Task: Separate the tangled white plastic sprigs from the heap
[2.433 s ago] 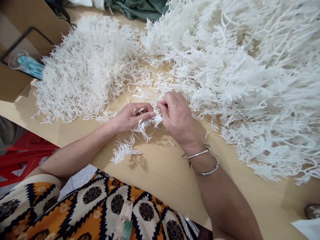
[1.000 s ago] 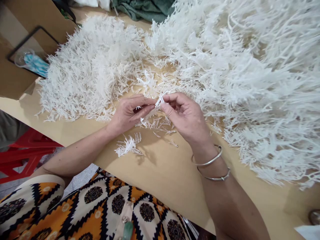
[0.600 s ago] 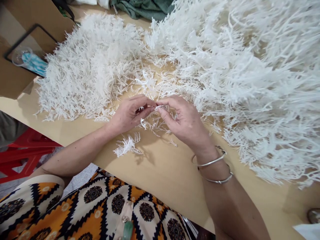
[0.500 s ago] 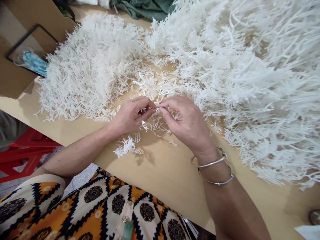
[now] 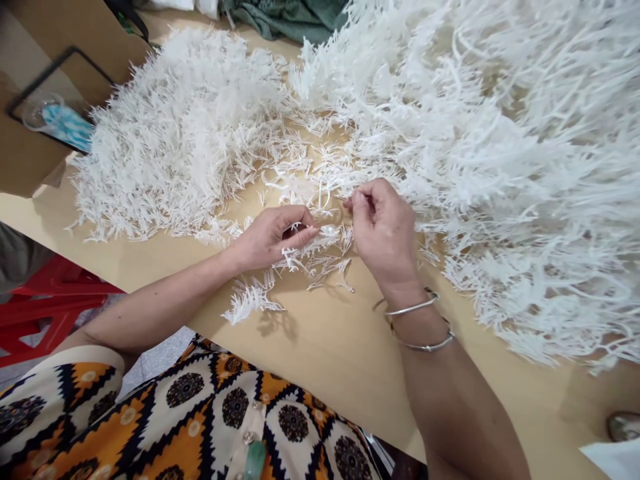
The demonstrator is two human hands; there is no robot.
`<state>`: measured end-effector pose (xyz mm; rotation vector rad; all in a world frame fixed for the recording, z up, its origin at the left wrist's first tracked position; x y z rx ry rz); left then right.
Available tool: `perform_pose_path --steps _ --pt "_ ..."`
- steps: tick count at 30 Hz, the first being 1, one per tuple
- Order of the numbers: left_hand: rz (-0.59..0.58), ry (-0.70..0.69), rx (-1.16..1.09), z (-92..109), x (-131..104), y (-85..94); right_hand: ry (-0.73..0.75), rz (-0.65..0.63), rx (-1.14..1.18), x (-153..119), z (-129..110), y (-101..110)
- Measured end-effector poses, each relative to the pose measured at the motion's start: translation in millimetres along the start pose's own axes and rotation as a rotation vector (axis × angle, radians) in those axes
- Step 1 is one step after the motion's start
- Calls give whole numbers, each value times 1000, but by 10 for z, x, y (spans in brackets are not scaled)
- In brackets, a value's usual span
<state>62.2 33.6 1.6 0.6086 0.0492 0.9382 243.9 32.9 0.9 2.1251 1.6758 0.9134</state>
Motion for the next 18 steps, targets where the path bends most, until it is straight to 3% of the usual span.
perform_pose_path --steps 6,9,12,18 --pt "36 9 -42 -47 16 15 133 -118 57 -17 -277 78" --pt "36 8 -55 -61 19 18 162 -355 41 -25 -381 47" --pt "42 6 -59 -64 15 25 115 -563 77 -47 -340 -5" --pt "40 0 2 -65 9 11 87 -610 64 -47 -250 3"
Point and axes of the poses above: each hand's wrist, its own x-axis towards the middle knuckle, its own y-axis out of the back of the hand, z = x × y, the point moved 7 cm from there along x, towards the middle knuckle, and after that the axes turned 1 degree about -x, right-handed, at the moved point
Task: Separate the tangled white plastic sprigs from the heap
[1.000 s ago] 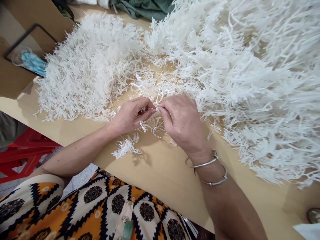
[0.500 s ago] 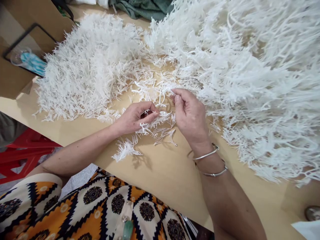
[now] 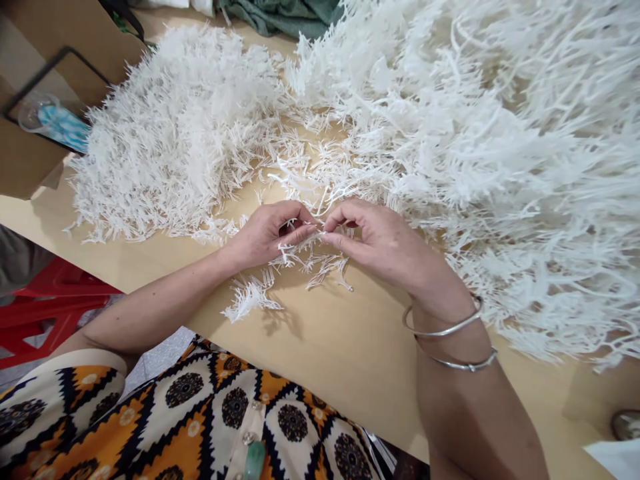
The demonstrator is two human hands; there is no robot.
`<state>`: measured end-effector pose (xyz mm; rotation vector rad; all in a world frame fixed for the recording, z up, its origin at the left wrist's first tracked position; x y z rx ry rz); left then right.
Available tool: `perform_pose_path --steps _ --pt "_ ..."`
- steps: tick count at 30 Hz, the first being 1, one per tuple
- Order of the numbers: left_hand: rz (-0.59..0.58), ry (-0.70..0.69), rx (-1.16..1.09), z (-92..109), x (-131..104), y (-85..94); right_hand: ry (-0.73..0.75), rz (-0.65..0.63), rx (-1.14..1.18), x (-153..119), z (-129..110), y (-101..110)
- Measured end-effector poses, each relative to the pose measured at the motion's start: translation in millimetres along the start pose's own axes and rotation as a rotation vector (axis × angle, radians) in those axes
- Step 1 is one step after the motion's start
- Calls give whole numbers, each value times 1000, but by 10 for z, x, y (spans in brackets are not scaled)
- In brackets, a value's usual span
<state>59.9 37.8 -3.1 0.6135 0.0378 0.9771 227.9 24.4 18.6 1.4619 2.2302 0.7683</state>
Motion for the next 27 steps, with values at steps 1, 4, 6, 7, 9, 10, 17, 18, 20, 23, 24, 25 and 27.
perform_pose_path --steps 1,4,6,7,9,10,17,18,20,23,24,25,27 --pt "0 -4 2 -1 1 -3 1 1 -24 -5 -4 4" --pt "-2 -39 13 13 4 -7 1 26 -130 -14 -26 -4" --pt "3 -64 37 28 3 -2 7 75 -224 -5 -37 -31" --pt "8 -72 48 37 -1 2 0 122 -275 3 -30 -37" --pt "-4 -73 44 53 -12 -6 -56 270 -378 13 29 -2" --pt "-22 -71 30 62 -19 -21 -102 341 -413 11 79 28" --pt "-8 38 -156 17 -28 -21 -63 553 -307 -27 136 169" --pt "7 59 -186 -2 -25 -7 -10 559 -292 -36 66 177" --pt "18 82 -224 -25 -22 8 69 551 -251 -58 -76 204" --pt "18 84 -241 -32 -17 8 122 388 -167 -53 -212 205" --pt "16 84 -242 -35 -16 4 129 294 -142 -45 -226 180" --pt "16 86 -240 -40 -14 0 125 205 -123 -40 -221 153" --pt "15 90 -226 -54 -12 -6 85 90 -97 -42 -157 118"
Point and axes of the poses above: each hand's wrist, its own x-axis towards the middle knuckle, its own y-axis out of the back of the hand, z = x × y, the point moved 7 cm from there along x, towards the middle knuckle, and after that the axes turned 1 degree about -x, right-handed, at the moved point
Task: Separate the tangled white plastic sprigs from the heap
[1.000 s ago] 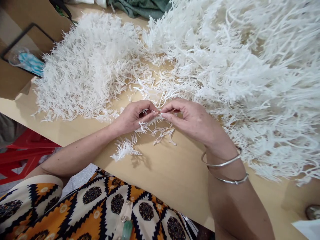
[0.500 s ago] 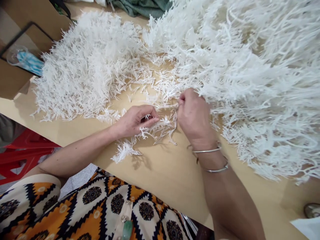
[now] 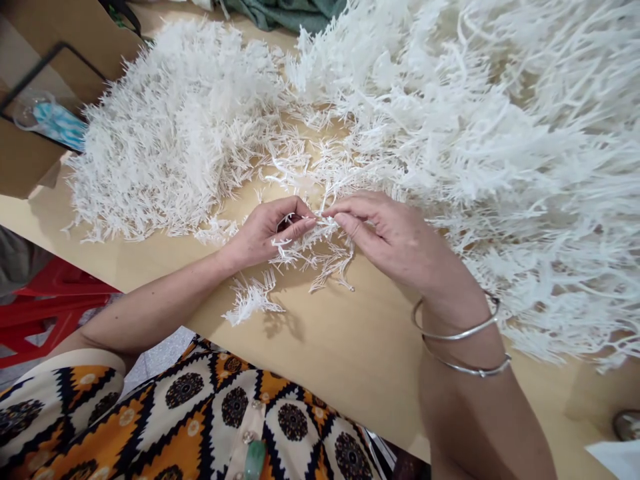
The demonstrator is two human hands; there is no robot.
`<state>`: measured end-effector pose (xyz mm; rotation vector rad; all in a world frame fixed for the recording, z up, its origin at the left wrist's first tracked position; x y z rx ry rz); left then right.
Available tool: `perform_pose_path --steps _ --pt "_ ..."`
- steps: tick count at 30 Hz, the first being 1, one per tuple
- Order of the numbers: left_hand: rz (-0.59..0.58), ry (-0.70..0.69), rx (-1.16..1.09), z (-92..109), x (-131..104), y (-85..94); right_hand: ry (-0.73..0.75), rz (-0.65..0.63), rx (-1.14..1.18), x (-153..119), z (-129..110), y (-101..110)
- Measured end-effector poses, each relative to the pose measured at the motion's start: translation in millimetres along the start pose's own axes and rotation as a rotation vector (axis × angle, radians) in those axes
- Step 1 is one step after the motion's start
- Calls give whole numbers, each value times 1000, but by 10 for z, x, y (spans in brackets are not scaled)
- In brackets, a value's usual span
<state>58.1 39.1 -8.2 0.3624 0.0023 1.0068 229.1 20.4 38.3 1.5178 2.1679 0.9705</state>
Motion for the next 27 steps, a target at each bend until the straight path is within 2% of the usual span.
perform_pose_path --steps 3,7,12,16,27 --pt "7 4 26 -19 4 6 -78 -82 94 -23 135 -50" --pt "16 -19 34 -6 5 17 -87 -123 149 -34 190 -82" --pt "15 -43 66 44 -1 13 -117 23 -40 -1 173 -45" --pt "17 -91 145 73 4 8 -118 144 -185 39 134 -136" --pt "71 -192 157 63 71 51 -195 331 -283 53 96 -261"
Point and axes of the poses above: each hand's wrist, its own x-axis towards the middle knuckle, its own y-axis out of the back of the hand, z = x × y, the point moved 7 cm from there along x, towards the middle knuckle, and after that the axes turned 1 degree about -x, right-handed, at the moved point
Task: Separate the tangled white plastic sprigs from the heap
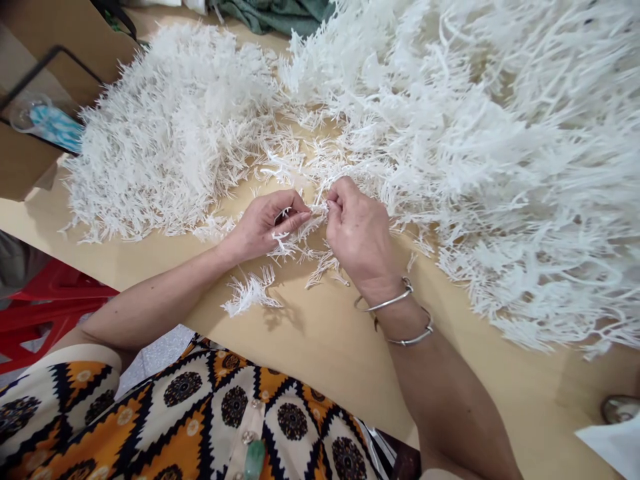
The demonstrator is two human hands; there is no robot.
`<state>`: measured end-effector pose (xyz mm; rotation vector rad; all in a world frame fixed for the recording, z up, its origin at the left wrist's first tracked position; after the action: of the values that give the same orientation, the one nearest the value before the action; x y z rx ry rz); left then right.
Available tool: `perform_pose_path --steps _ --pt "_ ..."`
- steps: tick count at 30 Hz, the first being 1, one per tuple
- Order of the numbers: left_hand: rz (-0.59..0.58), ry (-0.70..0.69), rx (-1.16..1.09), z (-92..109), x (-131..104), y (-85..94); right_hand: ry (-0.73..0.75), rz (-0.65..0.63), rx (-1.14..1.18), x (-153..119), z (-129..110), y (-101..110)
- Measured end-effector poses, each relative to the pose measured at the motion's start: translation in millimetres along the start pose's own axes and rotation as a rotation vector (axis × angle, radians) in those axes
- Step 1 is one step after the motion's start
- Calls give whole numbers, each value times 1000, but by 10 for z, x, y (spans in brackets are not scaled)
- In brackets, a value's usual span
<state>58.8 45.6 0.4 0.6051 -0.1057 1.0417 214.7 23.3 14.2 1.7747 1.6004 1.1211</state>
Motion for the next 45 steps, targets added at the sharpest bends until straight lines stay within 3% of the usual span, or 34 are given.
perform_pose_path --steps 4,8,13,18,24,28,33,38,42,45 --pt "-10 -47 -19 58 -11 -18 -41 34 -28 66 61 -7" --pt "-120 -79 -88 140 -60 -123 -140 93 -36 161 291 103" --pt "-18 66 -201 20 -35 -44 -164 46 146 129 445 128" --pt "-27 166 -263 -54 -20 -31 -91 -50 276 70 327 249" --pt "-34 206 -275 -94 -26 -33 135 -328 342 42 11 341" --pt "-47 222 -269 -99 -26 -30 -2 -401 481 25 97 226" --pt "-55 223 -260 -97 -34 -36 -107 -301 628 52 208 244" --pt "-58 227 -243 -116 -35 -46 -91 -210 401 64 209 261" --pt "-67 189 -171 -95 -18 -47 -86 -193 286 21 152 134" --pt "-78 128 -106 -40 -13 -45 -39 -141 71 26 117 62"
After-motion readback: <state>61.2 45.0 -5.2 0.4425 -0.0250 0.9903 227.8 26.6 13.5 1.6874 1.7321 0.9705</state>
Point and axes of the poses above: each hand's wrist, its own x-axis towards the middle knuckle, its own y-axis out of the back of the hand, z = x × y, the point moved 7 cm from there along x, towards the middle knuckle, and after that the axes turned 1 degree about -x, right-handed, at the moved point
